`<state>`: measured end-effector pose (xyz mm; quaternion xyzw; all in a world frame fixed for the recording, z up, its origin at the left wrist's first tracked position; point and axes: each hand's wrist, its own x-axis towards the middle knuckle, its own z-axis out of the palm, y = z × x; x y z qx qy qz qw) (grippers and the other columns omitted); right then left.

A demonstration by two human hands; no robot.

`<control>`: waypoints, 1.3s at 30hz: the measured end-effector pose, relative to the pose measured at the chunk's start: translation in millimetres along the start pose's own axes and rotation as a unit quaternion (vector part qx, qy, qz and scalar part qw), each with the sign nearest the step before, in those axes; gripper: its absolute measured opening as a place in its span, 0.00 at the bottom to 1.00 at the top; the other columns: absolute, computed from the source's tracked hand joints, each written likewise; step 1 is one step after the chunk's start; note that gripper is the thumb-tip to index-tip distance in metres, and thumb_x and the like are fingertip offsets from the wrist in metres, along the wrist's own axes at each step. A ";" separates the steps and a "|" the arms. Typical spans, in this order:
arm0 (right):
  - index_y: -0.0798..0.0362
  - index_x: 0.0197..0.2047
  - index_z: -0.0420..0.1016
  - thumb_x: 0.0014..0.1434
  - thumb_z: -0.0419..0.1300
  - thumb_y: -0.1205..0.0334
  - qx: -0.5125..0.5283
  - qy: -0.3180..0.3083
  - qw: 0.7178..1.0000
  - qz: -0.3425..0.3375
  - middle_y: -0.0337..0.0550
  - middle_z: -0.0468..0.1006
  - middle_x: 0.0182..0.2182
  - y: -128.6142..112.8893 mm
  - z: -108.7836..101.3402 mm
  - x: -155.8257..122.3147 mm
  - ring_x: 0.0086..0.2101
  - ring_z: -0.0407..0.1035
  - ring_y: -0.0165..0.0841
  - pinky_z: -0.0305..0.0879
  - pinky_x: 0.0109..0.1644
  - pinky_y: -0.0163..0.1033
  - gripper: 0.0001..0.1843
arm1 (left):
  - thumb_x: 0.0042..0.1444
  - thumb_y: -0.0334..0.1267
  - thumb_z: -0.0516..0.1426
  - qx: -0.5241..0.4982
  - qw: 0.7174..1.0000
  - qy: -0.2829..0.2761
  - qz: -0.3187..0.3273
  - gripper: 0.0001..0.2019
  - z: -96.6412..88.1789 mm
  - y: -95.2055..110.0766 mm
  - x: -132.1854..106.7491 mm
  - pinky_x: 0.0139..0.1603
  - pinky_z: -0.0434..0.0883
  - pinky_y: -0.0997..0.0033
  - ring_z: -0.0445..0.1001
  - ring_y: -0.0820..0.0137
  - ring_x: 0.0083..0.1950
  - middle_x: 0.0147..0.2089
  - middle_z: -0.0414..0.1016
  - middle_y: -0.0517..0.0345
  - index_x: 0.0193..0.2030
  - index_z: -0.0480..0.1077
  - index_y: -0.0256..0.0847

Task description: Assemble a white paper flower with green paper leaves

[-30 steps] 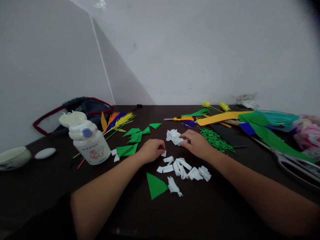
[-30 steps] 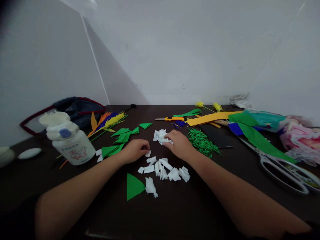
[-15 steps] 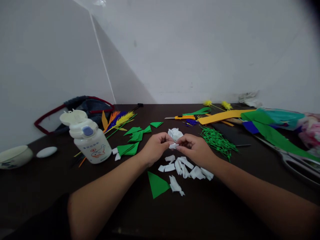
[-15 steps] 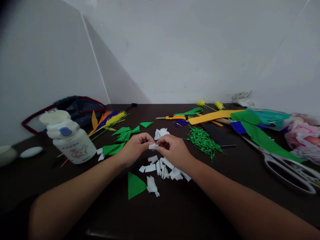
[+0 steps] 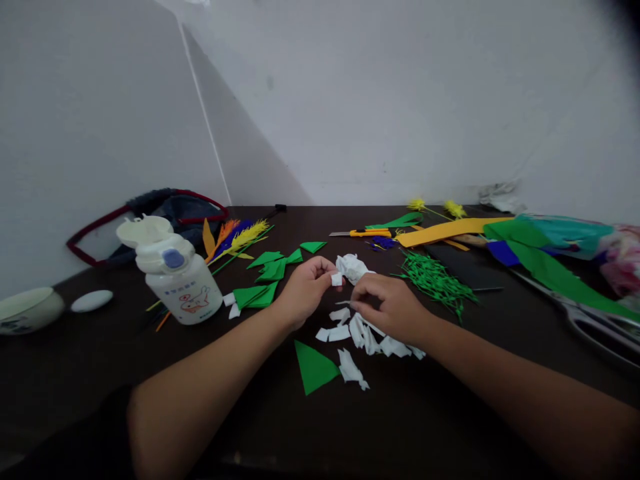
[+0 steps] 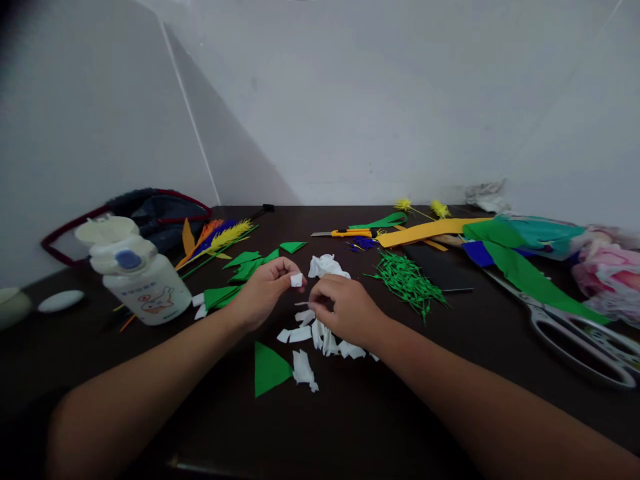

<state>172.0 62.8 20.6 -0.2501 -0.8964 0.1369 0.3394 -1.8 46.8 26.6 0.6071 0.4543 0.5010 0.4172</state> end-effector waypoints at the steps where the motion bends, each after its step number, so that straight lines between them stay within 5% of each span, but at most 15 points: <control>1: 0.52 0.28 0.66 0.49 0.55 0.69 0.001 0.020 1.000 0.011 0.38 0.69 0.26 0.3 0.2 0.2 0.28 0.63 0.28 0.58 0.33 0.34 0.02 | 0.49 0.29 0.51 0.005 1.000 0.002 0.001 0.02 0.6 -0.3 -0.2 0.33 0.63 0.74 0.66 0.75 0.28 0.26 0.67 0.61 0.28 0.61 0.38; 5: 0.53 0.27 0.66 0.48 0.55 0.69 0.003 0.078 0.997 0.024 0.37 0.69 0.24 -0.4 -0.4 1.4 0.26 0.62 0.27 0.58 0.30 0.34 0.03 | 0.49 0.29 0.51 0.036 0.999 -0.023 0.018 0.02 4.4 -0.8 -2.3 0.29 0.61 0.75 0.64 0.76 0.26 0.24 0.65 0.62 0.29 0.62 0.38; 13: 0.52 0.38 0.69 0.48 0.54 0.71 0.005 0.097 0.995 -0.034 0.39 0.72 0.29 -0.6 2.3 0.9 0.30 0.65 0.29 0.62 0.36 0.35 0.12 | 0.47 0.29 0.52 0.010 0.999 -0.048 0.001 0.01 9.0 2.8 -5.7 0.26 0.60 0.76 0.63 0.77 0.24 0.24 0.65 0.62 0.29 0.63 0.37; 18: 0.50 0.34 0.72 0.50 0.53 0.71 0.031 0.107 0.992 -0.060 0.39 0.73 0.30 0.2 2.4 0.8 0.32 0.67 0.29 0.63 0.37 0.36 0.10 | 0.47 0.30 0.52 0.036 0.998 -0.049 -0.013 0.00 9.1 5.7 -6.6 0.25 0.60 0.76 0.64 0.77 0.24 0.23 0.65 0.62 0.28 0.63 0.37; 24: 0.50 0.31 0.73 0.50 0.56 0.68 0.110 0.098 0.989 0.031 0.40 0.73 0.29 0.0 -5.4 4.0 0.32 0.67 0.30 0.63 0.37 0.38 0.06 | 0.48 0.32 0.51 0.152 0.987 -0.054 0.005 0.02 -6.6 -3.1 -0.1 0.27 0.62 0.75 0.66 0.75 0.25 0.24 0.67 0.61 0.28 0.65 0.38; 30: 0.52 0.30 0.71 0.50 0.56 0.65 0.275 0.056 0.943 0.181 0.41 0.73 0.28 11.8 -0.3 4.2 0.29 0.67 0.30 0.65 0.34 0.39 0.04 | 0.44 0.34 0.56 0.389 0.912 -0.112 0.063 0.07 -22.1 -10.7 4.4 0.35 0.62 0.69 0.67 0.70 0.33 0.31 0.69 0.57 0.32 0.72 0.40; 33: 0.53 0.30 0.71 0.49 0.57 0.64 0.314 0.049 0.923 0.215 0.39 0.71 0.23 10.7 1.3 5.6 0.25 0.65 0.28 0.65 0.31 0.37 0.04 | 0.46 0.37 0.57 0.327 0.935 -0.094 0.100 0.10 -15.2 -4.6 0.5 0.36 0.63 0.70 0.66 0.71 0.34 0.33 0.68 0.57 0.37 0.69 0.39; 39: 0.53 0.28 0.65 0.46 0.58 0.65 0.300 0.068 0.926 0.220 0.37 0.69 0.22 -0.1 0.5 8.8 0.23 0.65 0.28 0.62 0.29 0.36 0.04 | 0.48 0.34 0.56 0.117 0.985 -0.101 0.076 0.12 2.2 0.0 -6.6 0.33 0.64 0.73 0.67 0.73 0.33 0.34 0.69 0.57 0.41 0.62 0.39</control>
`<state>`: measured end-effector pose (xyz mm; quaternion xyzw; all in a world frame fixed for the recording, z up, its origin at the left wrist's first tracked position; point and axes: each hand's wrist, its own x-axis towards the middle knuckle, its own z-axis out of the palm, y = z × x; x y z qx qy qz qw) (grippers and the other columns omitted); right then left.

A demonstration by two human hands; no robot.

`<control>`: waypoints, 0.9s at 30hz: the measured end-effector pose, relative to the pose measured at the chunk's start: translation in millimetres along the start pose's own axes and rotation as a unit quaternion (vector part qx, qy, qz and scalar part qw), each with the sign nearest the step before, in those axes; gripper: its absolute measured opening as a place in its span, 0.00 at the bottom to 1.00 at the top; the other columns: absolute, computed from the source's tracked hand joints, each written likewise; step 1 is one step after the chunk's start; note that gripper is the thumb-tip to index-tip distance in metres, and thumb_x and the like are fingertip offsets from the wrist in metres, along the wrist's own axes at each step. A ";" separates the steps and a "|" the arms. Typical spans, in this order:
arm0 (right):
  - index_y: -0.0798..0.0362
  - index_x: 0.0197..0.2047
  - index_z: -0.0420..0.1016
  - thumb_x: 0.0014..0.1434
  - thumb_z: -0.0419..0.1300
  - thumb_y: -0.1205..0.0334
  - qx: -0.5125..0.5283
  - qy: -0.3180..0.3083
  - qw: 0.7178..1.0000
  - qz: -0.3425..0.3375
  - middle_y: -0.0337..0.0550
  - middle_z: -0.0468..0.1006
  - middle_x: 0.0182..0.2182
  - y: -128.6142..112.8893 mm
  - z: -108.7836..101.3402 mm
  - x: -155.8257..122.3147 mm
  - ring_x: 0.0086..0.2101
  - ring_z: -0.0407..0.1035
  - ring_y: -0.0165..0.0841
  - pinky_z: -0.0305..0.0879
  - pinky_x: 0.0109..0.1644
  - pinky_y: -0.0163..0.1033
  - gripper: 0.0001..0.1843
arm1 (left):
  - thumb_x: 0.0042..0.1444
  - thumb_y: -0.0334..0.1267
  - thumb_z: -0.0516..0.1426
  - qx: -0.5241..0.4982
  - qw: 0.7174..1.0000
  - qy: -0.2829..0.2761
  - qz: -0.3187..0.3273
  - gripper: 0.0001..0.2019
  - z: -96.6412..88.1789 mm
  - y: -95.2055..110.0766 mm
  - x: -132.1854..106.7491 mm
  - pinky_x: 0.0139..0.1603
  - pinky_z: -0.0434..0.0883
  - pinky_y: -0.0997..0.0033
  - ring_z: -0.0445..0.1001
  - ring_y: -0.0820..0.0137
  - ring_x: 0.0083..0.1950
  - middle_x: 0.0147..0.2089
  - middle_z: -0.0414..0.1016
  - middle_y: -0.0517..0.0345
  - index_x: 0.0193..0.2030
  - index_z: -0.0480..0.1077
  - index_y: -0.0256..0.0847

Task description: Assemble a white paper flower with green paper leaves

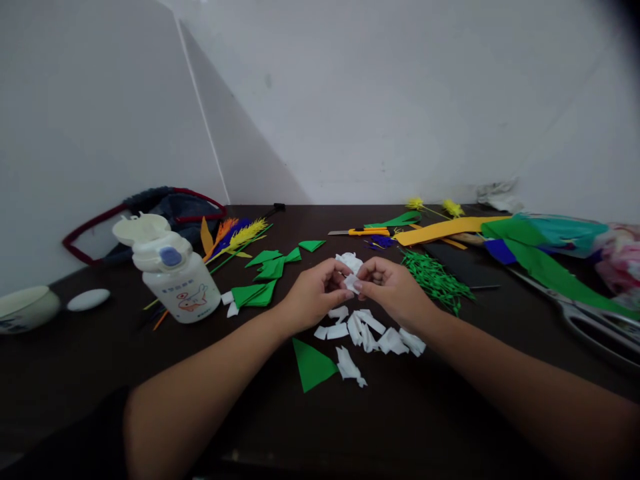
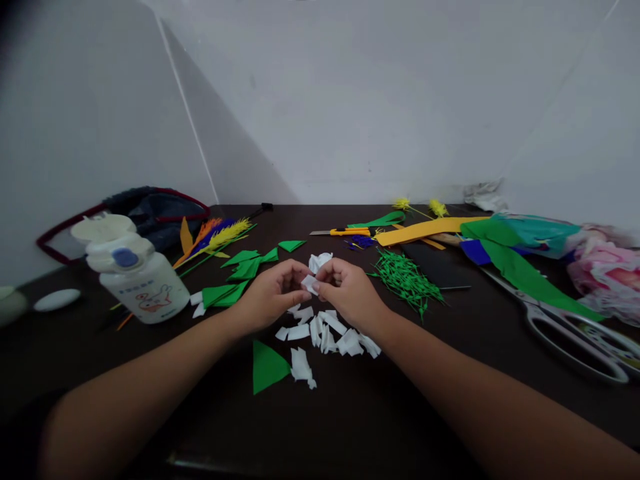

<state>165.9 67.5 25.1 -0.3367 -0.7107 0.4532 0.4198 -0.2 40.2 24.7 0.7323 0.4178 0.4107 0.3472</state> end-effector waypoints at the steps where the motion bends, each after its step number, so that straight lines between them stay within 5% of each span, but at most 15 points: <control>1: 0.52 0.28 0.65 0.46 0.58 0.65 -0.004 0.000 1.000 0.001 0.36 0.69 0.21 -0.4 0.3 -0.3 0.23 0.65 0.28 0.62 0.29 0.36 0.04 | 0.48 0.33 0.56 -0.002 1.000 0.008 0.000 0.12 1.3 -0.1 -0.2 0.33 0.64 0.73 0.67 0.74 0.33 0.34 0.69 0.57 0.40 0.63 0.39; 12: 0.53 0.32 0.71 0.47 0.59 0.62 -0.075 -0.008 0.996 -0.049 0.41 0.75 0.26 -0.6 2.6 -6.9 0.26 0.69 0.30 0.65 0.29 0.37 0.06 | 0.50 0.33 0.56 -0.181 0.981 0.051 -0.052 0.04 0.1 6.8 1.3 0.33 0.65 0.73 0.68 0.77 0.27 0.25 0.66 0.62 0.29 0.63 0.37; 19: 0.52 0.30 0.72 0.49 0.58 0.65 -0.145 0.052 0.983 -0.102 0.39 0.75 0.26 -2.5 0.7 -7.0 0.27 0.68 0.30 0.64 0.32 0.37 0.03 | 0.50 0.34 0.56 -0.213 0.971 0.027 -0.100 0.04 3.2 7.5 -0.8 0.33 0.66 0.73 0.70 0.76 0.28 0.27 0.70 0.59 0.29 0.66 0.36; 27: 0.51 0.33 0.74 0.53 0.55 0.68 -0.176 0.094 0.947 -0.250 0.42 0.72 0.30 -5.7 3.4 -8.6 0.33 0.67 0.30 0.64 0.37 0.38 0.07 | 0.51 0.35 0.55 -0.253 0.963 0.009 -0.091 0.06 7.7 11.0 -1.8 0.32 0.66 0.72 0.70 0.76 0.27 0.27 0.70 0.58 0.27 0.65 0.34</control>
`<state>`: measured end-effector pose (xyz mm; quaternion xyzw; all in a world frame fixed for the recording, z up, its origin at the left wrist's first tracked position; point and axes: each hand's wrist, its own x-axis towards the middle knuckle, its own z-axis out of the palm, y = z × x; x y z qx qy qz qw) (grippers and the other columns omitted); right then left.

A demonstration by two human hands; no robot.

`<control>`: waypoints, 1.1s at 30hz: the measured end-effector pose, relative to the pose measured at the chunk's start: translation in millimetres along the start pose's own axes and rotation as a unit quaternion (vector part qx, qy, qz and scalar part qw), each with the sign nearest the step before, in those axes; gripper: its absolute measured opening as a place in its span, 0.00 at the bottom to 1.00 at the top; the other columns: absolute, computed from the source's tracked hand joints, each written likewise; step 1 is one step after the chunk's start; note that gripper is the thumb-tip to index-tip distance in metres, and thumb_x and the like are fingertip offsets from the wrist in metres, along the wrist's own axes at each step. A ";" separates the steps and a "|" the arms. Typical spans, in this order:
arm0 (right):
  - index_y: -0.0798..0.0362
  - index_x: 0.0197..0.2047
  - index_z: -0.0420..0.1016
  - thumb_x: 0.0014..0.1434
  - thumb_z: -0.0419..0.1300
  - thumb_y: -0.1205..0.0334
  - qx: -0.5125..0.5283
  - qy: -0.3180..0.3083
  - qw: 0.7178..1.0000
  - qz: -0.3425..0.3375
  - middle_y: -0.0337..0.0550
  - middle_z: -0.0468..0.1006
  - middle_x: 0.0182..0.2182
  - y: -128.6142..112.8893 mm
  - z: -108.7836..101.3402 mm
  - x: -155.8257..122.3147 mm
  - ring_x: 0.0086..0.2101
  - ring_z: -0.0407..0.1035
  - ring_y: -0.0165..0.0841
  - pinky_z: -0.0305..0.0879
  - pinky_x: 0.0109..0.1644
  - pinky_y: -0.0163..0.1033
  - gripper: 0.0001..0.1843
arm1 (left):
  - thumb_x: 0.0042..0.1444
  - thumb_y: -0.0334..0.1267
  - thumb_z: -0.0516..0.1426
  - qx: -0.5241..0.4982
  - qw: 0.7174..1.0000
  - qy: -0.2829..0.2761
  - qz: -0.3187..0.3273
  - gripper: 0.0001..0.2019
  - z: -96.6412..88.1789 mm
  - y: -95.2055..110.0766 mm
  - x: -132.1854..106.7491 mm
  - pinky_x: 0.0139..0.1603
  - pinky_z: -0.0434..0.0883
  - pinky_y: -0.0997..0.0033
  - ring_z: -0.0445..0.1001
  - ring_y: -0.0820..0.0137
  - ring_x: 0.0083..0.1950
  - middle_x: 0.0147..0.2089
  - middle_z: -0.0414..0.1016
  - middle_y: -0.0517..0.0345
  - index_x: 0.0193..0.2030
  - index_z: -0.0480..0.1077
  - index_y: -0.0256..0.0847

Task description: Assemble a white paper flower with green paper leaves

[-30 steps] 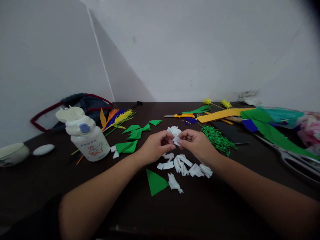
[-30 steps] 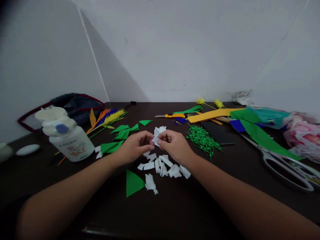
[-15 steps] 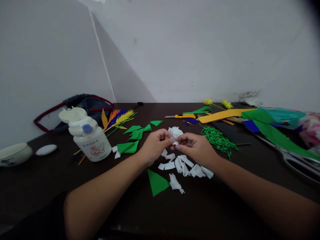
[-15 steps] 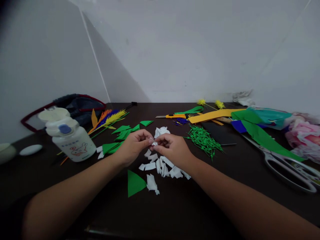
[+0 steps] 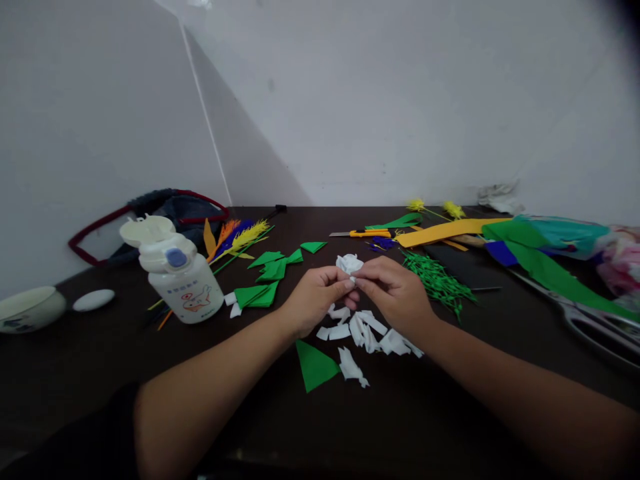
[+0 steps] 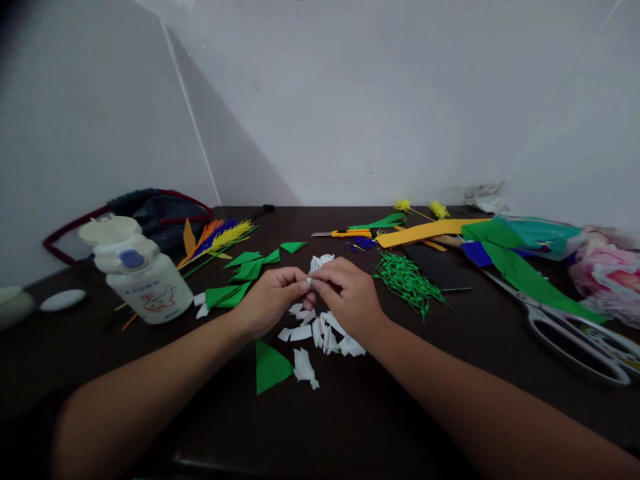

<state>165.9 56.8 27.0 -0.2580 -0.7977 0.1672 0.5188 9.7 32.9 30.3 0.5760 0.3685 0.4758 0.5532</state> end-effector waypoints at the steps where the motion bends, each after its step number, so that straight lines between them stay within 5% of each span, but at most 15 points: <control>1: 0.51 0.35 0.74 0.54 0.54 0.67 -0.003 -0.003 1.000 -0.010 0.43 0.72 0.31 -1.1 0.0 0.1 0.34 0.67 0.30 0.64 0.38 0.39 0.09 | 0.51 0.35 0.55 -0.010 1.000 0.005 0.002 0.07 0.7 0.1 0.0 0.31 0.66 0.73 0.69 0.77 0.26 0.26 0.70 0.59 0.27 0.64 0.34; 6: 0.49 0.36 0.74 0.53 0.56 0.65 0.003 -0.016 1.000 -0.015 0.42 0.72 0.32 -4.0 1.8 1.7 0.35 0.67 0.31 0.64 0.39 0.40 0.08 | 0.51 0.36 0.55 -0.035 0.999 0.023 0.014 0.07 3.3 0.2 -0.4 0.29 0.64 0.76 0.66 0.79 0.24 0.24 0.68 0.61 0.25 0.65 0.34; 14: 0.51 0.31 0.71 0.54 0.52 0.67 -0.045 -0.035 0.998 -0.026 0.42 0.71 0.29 0.0 -3.0 2.3 0.32 0.65 0.31 0.62 0.36 0.39 0.07 | 0.53 0.39 0.52 -0.079 0.996 -0.029 -0.041 0.11 1.1 1.3 -1.3 0.36 0.66 0.69 0.70 0.73 0.29 0.30 0.74 0.50 0.31 0.71 0.32; 23: 0.52 0.20 0.58 0.58 0.47 0.60 -0.162 -0.087 0.982 0.038 0.36 0.59 0.16 8.1 -10.2 5.6 0.20 0.56 0.27 0.50 0.24 0.35 0.16 | 0.52 0.36 0.53 0.173 0.983 0.060 0.027 0.07 -14.8 0.5 3.6 0.32 0.67 0.72 0.69 0.74 0.28 0.28 0.71 0.57 0.34 0.69 0.35; 28: 0.53 0.19 0.61 0.55 0.50 0.61 -0.110 -0.122 0.985 0.055 0.34 0.60 0.16 3.6 -4.3 3.4 0.20 0.56 0.26 0.50 0.23 0.33 0.15 | 0.50 0.33 0.55 0.265 0.958 0.052 0.097 0.10 1.6 2.3 -3.3 0.41 0.67 0.70 0.70 0.71 0.38 0.37 0.74 0.56 0.40 0.70 0.40; 33: 0.53 0.20 0.66 0.53 0.54 0.59 0.025 -0.130 0.980 0.147 0.36 0.69 0.18 -0.5 -2.6 0.3 0.21 0.60 0.26 0.55 0.24 0.33 0.12 | 0.50 0.34 0.55 0.226 0.971 0.043 0.070 0.05 4.0 4.3 -5.6 0.34 0.67 0.72 0.71 0.73 0.31 0.27 0.74 0.58 0.32 0.71 0.37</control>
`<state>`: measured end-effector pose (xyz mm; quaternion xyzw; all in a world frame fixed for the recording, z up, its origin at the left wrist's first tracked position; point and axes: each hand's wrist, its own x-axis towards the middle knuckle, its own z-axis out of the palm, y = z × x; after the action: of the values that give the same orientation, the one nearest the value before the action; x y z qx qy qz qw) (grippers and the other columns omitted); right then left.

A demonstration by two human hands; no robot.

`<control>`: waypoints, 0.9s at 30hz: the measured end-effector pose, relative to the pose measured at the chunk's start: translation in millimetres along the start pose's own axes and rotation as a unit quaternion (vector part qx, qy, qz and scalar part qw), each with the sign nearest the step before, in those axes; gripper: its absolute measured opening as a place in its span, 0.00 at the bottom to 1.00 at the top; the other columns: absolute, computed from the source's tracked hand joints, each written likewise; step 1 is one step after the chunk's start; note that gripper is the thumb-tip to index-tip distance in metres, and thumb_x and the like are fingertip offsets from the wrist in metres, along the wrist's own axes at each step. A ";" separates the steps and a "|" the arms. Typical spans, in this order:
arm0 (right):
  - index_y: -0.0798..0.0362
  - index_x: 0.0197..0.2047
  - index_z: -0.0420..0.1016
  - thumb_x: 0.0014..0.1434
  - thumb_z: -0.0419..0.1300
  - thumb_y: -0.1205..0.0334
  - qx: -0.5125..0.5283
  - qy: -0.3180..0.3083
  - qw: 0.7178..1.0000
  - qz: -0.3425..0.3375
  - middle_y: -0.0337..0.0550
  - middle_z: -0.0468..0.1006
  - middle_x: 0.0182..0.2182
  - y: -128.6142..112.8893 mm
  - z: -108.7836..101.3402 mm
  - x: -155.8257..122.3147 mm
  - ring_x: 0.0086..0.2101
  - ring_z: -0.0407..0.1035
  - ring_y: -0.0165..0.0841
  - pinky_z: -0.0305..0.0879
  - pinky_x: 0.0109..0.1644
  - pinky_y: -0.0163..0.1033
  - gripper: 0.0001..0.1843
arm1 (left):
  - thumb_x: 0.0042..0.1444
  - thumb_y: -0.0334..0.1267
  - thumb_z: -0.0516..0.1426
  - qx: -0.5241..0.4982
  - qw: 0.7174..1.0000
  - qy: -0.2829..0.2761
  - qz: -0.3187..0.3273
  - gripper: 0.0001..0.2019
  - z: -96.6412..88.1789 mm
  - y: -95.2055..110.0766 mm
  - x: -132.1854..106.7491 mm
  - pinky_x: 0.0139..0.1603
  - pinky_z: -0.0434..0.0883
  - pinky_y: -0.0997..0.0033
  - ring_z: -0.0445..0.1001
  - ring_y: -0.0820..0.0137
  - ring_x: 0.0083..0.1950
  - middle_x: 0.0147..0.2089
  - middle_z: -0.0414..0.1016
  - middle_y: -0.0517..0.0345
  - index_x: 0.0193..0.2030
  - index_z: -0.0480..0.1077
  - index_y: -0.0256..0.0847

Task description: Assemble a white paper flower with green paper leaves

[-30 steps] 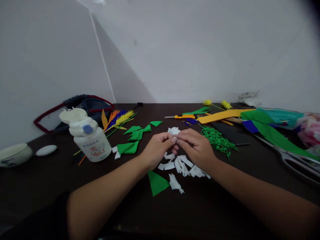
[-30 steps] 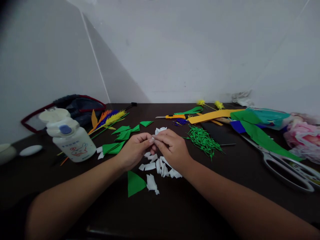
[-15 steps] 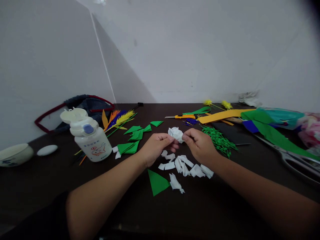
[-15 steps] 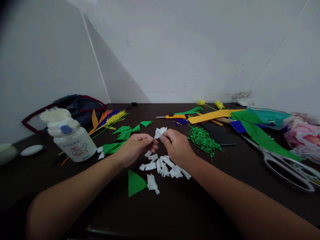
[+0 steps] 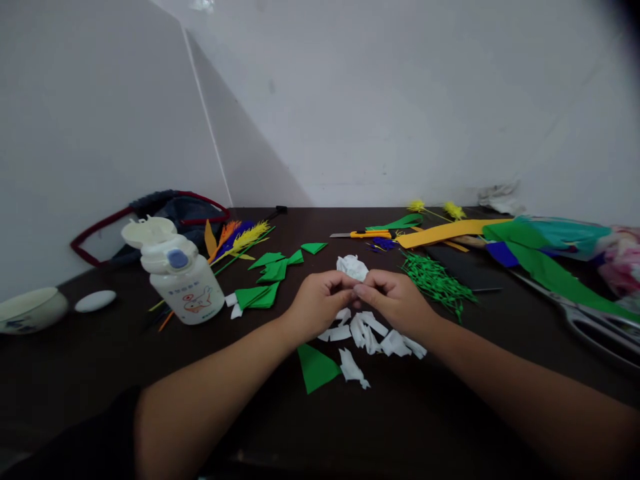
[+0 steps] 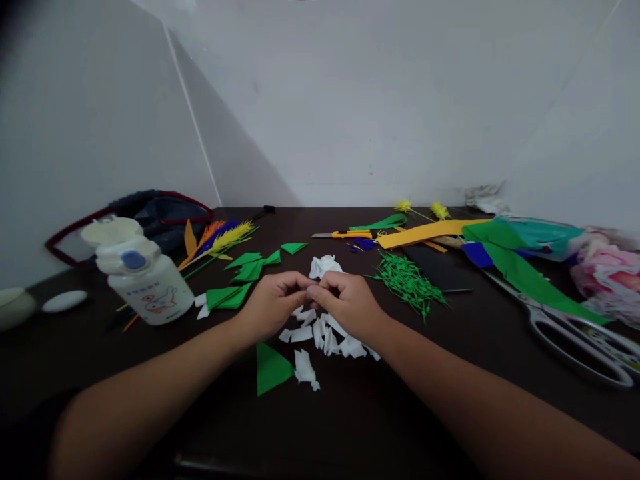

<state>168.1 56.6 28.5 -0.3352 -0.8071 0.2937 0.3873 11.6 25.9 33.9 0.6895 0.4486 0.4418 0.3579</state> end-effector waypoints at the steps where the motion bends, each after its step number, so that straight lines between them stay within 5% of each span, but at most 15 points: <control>1: 0.53 0.21 0.66 0.52 0.55 0.59 0.032 0.003 0.999 0.008 0.36 0.68 0.18 0.8 0.2 -0.1 0.21 0.60 0.26 0.56 0.24 0.33 0.11 | 0.51 0.34 0.55 -0.015 1.000 -0.011 -0.003 0.05 -1.0 0.7 0.0 0.34 0.67 0.73 0.71 0.73 0.30 0.26 0.74 0.58 0.31 0.71 0.37; 6: 0.50 0.33 0.71 0.47 0.61 0.62 0.118 0.053 0.989 -0.070 0.37 0.67 0.27 4.7 -0.7 1.1 0.28 0.64 0.28 0.62 0.29 0.36 0.08 | 0.51 0.34 0.55 -0.149 0.987 -0.054 -0.037 0.05 -1.5 2.1 0.1 0.34 0.67 0.71 0.71 0.74 0.28 0.25 0.72 0.58 0.28 0.69 0.35; 13: 0.44 0.37 0.75 0.52 0.58 0.64 0.032 0.062 0.982 -0.177 0.39 0.67 0.31 -8.4 -3.5 -3.3 0.33 0.65 0.30 0.64 0.35 0.38 0.09 | 0.49 0.34 0.57 -0.354 0.926 -0.089 -0.090 0.05 2.3 -1.6 -1.1 0.25 0.63 0.77 0.67 0.78 0.22 0.22 0.69 0.60 0.27 0.65 0.34; 22: 0.50 0.33 0.73 0.53 0.56 0.65 -0.047 0.084 0.971 -0.217 0.40 0.71 0.29 -2.2 -6.2 -0.4 0.32 0.67 0.30 0.63 0.35 0.37 0.05 | 0.50 0.35 0.56 -0.352 0.920 -0.122 -0.120 0.07 0.9 -5.8 0.8 0.28 0.62 0.77 0.67 0.78 0.24 0.24 0.70 0.57 0.27 0.65 0.33; 27: 0.53 0.23 0.66 0.53 0.55 0.62 -0.106 0.102 0.985 -0.090 0.37 0.68 0.20 2.5 -14.0 3.4 0.24 0.62 0.29 0.57 0.29 0.35 0.09 | 0.49 0.36 0.56 -0.234 0.968 -0.051 -0.080 0.06 -15.8 -14.4 10.7 0.30 0.64 0.74 0.67 0.77 0.25 0.27 0.70 0.57 0.28 0.67 0.33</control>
<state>178.7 63.7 35.6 -0.3287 -0.8165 0.1349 0.4551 -5.3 42.3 29.8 0.5700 0.3673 0.4687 0.5662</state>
